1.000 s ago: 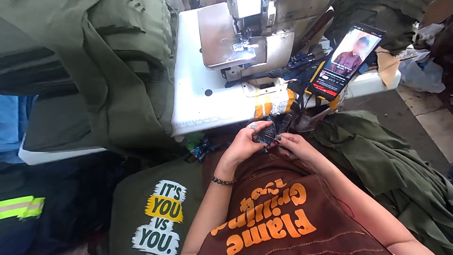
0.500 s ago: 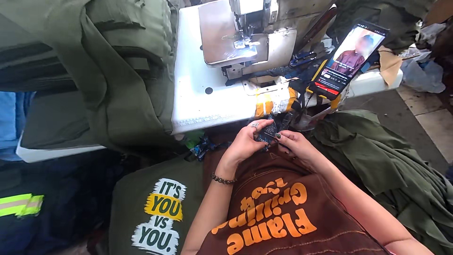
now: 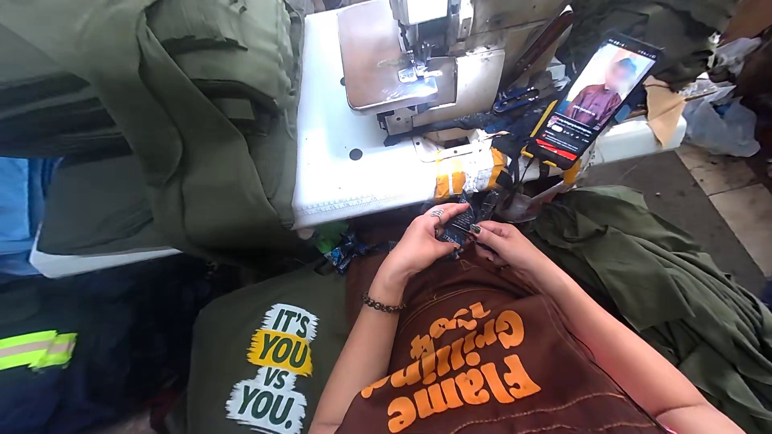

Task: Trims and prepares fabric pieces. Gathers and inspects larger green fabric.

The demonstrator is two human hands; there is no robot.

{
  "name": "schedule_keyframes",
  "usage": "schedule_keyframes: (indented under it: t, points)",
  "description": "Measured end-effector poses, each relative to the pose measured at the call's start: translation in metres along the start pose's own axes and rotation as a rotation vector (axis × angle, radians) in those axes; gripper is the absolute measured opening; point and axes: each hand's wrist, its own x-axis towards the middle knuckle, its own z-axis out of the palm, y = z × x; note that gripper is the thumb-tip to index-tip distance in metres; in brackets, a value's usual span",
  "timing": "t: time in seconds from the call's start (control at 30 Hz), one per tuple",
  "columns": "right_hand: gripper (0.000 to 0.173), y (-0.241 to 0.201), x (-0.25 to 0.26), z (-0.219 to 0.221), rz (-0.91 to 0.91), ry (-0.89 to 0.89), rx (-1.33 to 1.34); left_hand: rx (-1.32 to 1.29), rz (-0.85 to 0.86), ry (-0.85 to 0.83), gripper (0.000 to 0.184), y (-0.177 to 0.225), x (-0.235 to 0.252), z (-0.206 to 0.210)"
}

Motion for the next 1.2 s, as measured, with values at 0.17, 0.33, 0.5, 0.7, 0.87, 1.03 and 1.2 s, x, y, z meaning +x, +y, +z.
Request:
schedule_keyframes:
  t: [0.17, 0.33, 0.5, 0.7, 0.87, 1.03, 1.2]
  points:
    - [0.022, 0.004, 0.008, 0.006, -0.026, 0.073, 0.007, 0.050, -0.015, -0.005, 0.080, 0.001, 0.003, 0.004]
    - [0.029, 0.007, 0.006, -0.002, 0.088, 0.000, -0.052, 0.111, -0.079, 0.070, 0.090, 0.003, 0.001, 0.004]
    - [0.007, -0.001, 0.006, 0.006, -0.031, 0.142, -0.056, 0.106, -0.050, 0.071, 0.100, 0.006, -0.002, 0.009]
    - [0.006, -0.011, 0.014, -0.016, -0.090, 0.357, 0.003, -0.031, -0.090, -0.043, 0.054, 0.020, -0.013, 0.004]
    - [0.038, 0.002, -0.003, -0.027, -0.060, 0.063, -0.035, -0.069, 0.026, 0.048, 0.043, 0.008, -0.007, -0.002]
    - [0.031, 0.009, -0.014, -0.014, -0.021, -0.048, -0.033, -0.106, 0.007, 0.091, 0.051, 0.003, -0.006, -0.004]
    - [0.028, 0.001, -0.005, -0.006, -0.021, -0.045, -0.015, -0.040, 0.003, 0.071, 0.056, 0.001, -0.005, -0.003]
